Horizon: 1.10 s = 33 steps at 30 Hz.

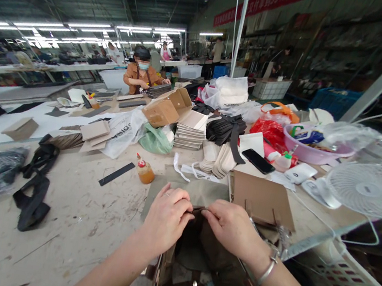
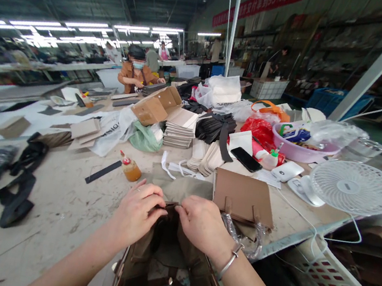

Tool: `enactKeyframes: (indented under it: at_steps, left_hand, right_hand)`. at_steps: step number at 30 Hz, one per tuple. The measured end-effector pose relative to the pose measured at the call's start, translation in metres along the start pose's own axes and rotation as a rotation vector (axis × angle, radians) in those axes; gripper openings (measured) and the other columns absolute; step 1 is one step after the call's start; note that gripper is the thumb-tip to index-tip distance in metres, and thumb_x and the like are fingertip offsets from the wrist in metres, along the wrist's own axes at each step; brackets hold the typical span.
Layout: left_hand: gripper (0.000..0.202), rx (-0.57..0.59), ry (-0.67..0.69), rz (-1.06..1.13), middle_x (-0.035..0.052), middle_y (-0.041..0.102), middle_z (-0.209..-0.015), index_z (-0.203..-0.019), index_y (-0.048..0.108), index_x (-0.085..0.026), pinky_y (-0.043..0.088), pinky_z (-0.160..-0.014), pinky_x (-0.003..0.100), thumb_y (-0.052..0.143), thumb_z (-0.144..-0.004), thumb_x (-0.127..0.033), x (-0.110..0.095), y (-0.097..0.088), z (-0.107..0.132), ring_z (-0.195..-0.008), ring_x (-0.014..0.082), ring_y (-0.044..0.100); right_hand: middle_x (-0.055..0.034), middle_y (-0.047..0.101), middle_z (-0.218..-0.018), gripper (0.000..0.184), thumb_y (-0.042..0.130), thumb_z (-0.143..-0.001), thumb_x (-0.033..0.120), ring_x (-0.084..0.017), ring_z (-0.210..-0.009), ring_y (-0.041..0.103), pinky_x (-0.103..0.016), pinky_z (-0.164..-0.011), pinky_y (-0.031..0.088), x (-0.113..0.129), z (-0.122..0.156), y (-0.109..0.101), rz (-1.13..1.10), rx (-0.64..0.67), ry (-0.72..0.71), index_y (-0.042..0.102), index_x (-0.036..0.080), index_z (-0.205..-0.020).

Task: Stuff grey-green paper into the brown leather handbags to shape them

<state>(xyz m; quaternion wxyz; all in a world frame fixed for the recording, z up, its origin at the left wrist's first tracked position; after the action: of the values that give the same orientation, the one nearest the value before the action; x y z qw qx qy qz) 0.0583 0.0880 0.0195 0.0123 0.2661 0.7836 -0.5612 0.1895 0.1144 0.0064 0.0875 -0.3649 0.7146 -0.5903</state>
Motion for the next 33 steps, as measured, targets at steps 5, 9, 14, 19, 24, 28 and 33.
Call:
enactKeyframes:
  at_steps: [5,9,14,19,24,28,33]
  left_hand:
    - [0.009,0.064,-0.051,0.117,-0.0005,0.061,-0.085,-0.075,0.056,-0.019,0.04,-0.092,0.034,0.058,-0.084,-0.015,0.005,0.009,-0.002,-0.083,0.015,0.057]
    - [0.008,0.105,-0.113,0.119,0.0004,0.06,-0.081,-0.079,0.053,-0.02,0.041,-0.068,0.027,0.053,-0.086,-0.017,0.009,0.015,-0.003,-0.076,0.0157,0.057]
    - [0.01,0.103,-0.141,0.089,0.0007,0.06,-0.079,-0.08,0.051,-0.02,0.039,-0.067,0.028,0.047,-0.089,-0.017,0.011,0.017,-0.002,-0.074,0.0159,0.057]
    - [0.01,0.102,-0.131,0.066,0.0008,0.06,-0.078,-0.081,0.051,-0.02,0.039,-0.066,0.027,0.046,-0.089,-0.018,0.01,0.019,-0.001,-0.073,0.016,0.057]
    - [0.011,0.089,-0.139,0.11,0.0007,0.061,-0.076,-0.078,0.052,-0.02,0.042,-0.066,0.027,0.048,-0.087,-0.016,0.011,0.017,-0.003,-0.072,0.0161,0.058]
    - [0.026,0.1,-0.228,0.478,0.0011,0.067,-0.099,-0.1,0.05,-0.023,0.048,-0.082,0.028,0.06,-0.078,-0.011,0.024,0.018,0.001,-0.09,0.0155,0.063]
    - [0.045,0.156,-0.262,0.44,0.0031,0.068,-0.109,-0.112,0.053,-0.023,0.048,-0.087,0.032,0.07,-0.071,-0.014,0.037,0.019,0.005,-0.096,0.0186,0.064]
  right_hand:
    - [0.001,0.056,-0.064,0.03,0.049,-0.092,0.029,-0.011,-0.06,0.05,-0.027,-0.058,0.029,0.0,0.001,0.001,0.011,-0.001,0.0,0.056,0.018,-0.065]
    - [0.0004,0.058,-0.066,0.03,0.047,-0.093,0.03,-0.012,-0.062,0.053,-0.028,-0.059,0.031,0.0,0.002,0.004,0.032,0.002,0.005,0.057,0.019,-0.067]
    - [-0.0007,0.06,-0.068,0.035,0.044,-0.095,0.038,-0.014,-0.065,0.057,-0.028,-0.06,0.034,-0.003,0.003,0.003,0.011,0.021,0.033,0.061,0.02,-0.07]
    - [-0.0013,0.066,-0.083,0.042,0.059,-0.081,0.057,-0.017,-0.075,0.06,-0.027,-0.064,0.039,-0.004,0.002,-0.003,-0.096,0.037,0.027,0.063,0.025,-0.107]
    - [0.0005,0.062,-0.078,0.016,0.054,-0.09,0.034,-0.015,-0.074,0.058,-0.026,-0.063,0.037,0.006,-0.011,-0.002,-0.004,0.066,-0.048,0.065,0.024,-0.085]
    - [0.0001,0.059,-0.072,0.021,0.053,-0.09,0.028,-0.013,-0.068,0.055,-0.026,-0.06,0.035,0.009,-0.017,0.001,0.026,0.057,-0.088,0.062,0.019,-0.073]
    - [-0.0014,0.06,-0.074,0.022,0.052,-0.091,0.026,-0.014,-0.072,0.054,-0.027,-0.065,0.037,0.006,-0.016,0.003,-0.008,0.039,-0.136,0.062,0.018,-0.074]
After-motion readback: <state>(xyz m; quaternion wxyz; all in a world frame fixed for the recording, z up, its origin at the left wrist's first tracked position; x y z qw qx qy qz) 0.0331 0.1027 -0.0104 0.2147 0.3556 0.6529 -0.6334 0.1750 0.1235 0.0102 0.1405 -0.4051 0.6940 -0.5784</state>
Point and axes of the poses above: each hand's wrist, its own z-axis away from the middle knuckle, its own y-axis out of the palm, x = y × z, the point moved 7 cm from there along -z, towards the middle knuckle
